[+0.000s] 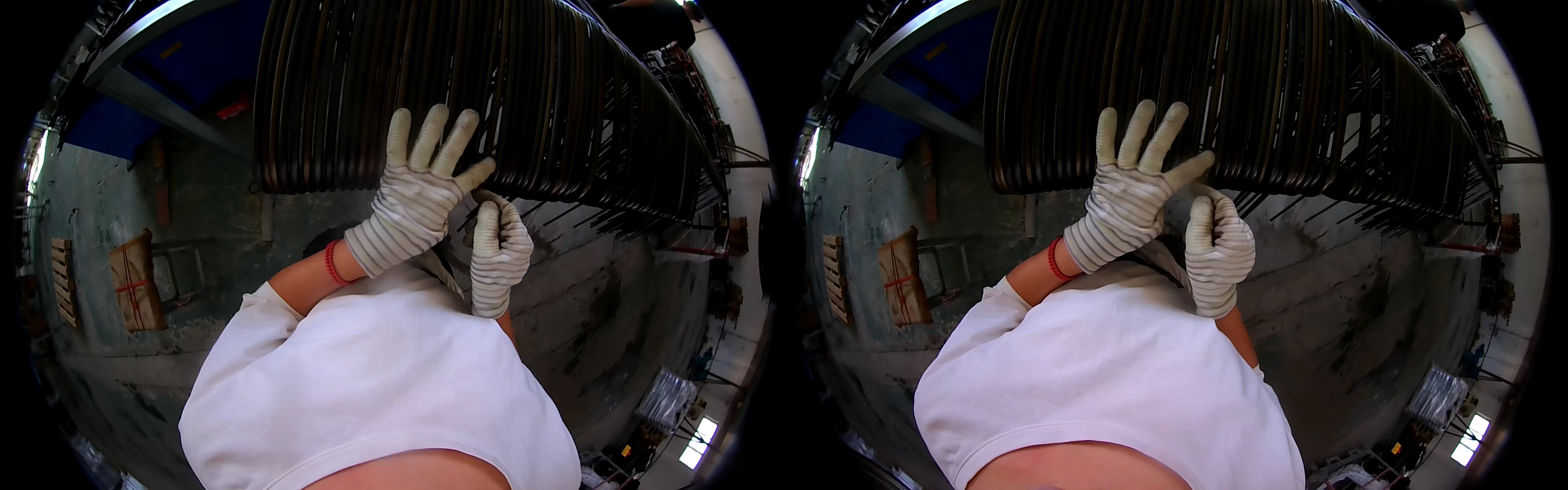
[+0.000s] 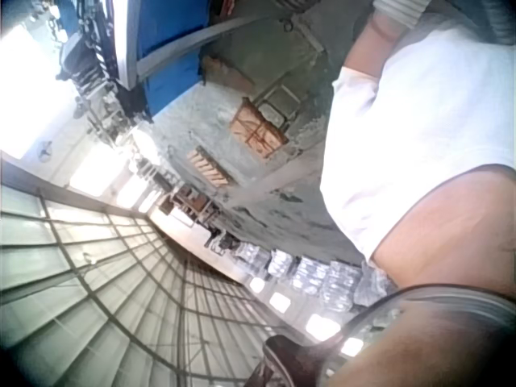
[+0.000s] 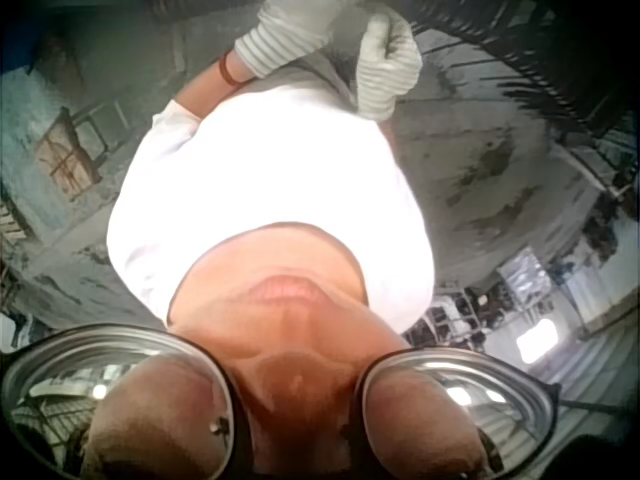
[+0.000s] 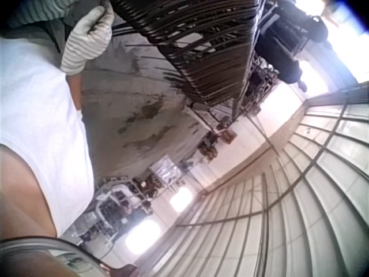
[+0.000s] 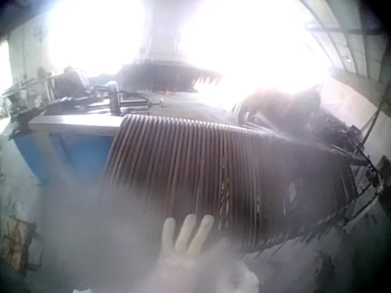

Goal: The person uses gloved hands to manipulate and align multiple dark metal chair frames stacked on a rack. They repeatedly adjust the position of the frames, ensuring they are properly aligned and secured within the stack.

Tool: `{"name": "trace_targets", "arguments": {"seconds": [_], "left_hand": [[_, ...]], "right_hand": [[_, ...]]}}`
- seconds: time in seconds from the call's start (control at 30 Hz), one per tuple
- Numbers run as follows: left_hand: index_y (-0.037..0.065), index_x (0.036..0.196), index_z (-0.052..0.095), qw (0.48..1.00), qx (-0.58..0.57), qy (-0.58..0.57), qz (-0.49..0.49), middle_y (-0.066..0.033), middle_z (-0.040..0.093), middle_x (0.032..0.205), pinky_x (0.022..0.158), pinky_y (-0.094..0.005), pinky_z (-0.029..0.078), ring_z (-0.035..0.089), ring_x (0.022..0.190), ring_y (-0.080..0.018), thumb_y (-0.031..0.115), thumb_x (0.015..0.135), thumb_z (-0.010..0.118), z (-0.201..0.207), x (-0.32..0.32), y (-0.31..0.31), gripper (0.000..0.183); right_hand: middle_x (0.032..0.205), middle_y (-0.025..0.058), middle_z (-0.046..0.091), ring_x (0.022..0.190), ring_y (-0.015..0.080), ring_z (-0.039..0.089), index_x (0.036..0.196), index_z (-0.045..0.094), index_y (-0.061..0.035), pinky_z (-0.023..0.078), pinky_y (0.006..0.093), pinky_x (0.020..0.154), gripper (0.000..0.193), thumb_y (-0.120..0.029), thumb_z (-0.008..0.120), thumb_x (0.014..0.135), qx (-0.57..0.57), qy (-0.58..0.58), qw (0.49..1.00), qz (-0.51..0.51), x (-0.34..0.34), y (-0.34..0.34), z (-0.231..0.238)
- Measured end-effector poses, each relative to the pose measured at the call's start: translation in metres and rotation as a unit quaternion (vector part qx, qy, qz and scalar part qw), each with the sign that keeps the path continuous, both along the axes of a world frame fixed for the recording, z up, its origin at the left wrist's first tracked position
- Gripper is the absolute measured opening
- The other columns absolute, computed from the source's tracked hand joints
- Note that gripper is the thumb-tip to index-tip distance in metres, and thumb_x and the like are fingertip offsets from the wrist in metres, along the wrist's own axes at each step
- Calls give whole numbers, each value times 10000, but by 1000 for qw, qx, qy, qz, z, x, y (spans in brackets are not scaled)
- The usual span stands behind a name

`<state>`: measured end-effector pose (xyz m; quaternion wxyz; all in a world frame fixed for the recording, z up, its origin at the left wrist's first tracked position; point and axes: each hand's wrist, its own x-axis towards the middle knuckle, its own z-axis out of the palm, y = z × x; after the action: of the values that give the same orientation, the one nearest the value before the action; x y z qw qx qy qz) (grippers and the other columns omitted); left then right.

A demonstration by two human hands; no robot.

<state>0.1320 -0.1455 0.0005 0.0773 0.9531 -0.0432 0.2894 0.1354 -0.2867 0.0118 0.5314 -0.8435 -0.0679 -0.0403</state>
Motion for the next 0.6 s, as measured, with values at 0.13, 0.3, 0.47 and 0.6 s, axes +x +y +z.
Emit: {"name": "trace_targets", "arguments": {"seconds": [0.13,0.3,0.47,0.6], "left_hand": [[356,1205,623,1000,10,21,7,-78,248,1537,1138,-600,84,168,1424,-331,293,667,726,0,0,-2,551],[353,1195,627,1000,-22,10,3,-81,255,1530,1132,-604,99,177,1419,-330,273,692,708,-1,2,-6,515],[342,1224,605,997,-69,12,-29,-107,293,1511,1116,-610,121,262,1383,-357,214,744,660,3,2,1,501],[326,1267,577,997,-59,-5,-49,-126,320,1497,1109,-611,131,305,1356,-371,192,740,656,9,3,0,550]], "right_hand": [[688,48,652,578,92,575,1230,619,-46,479,244,581,339,-127,594,901,-37,-61,997,9,6,0,7],[568,51,576,456,170,525,1299,578,-100,465,294,493,434,-170,624,874,-187,-143,972,9,8,4,6],[569,103,588,453,230,557,1284,578,-98,467,328,475,425,-194,623,873,-220,-147,964,23,14,4,-1],[566,134,585,476,277,580,1162,629,-73,469,356,467,319,-215,620,876,-240,-122,963,24,14,5,-11]]}}
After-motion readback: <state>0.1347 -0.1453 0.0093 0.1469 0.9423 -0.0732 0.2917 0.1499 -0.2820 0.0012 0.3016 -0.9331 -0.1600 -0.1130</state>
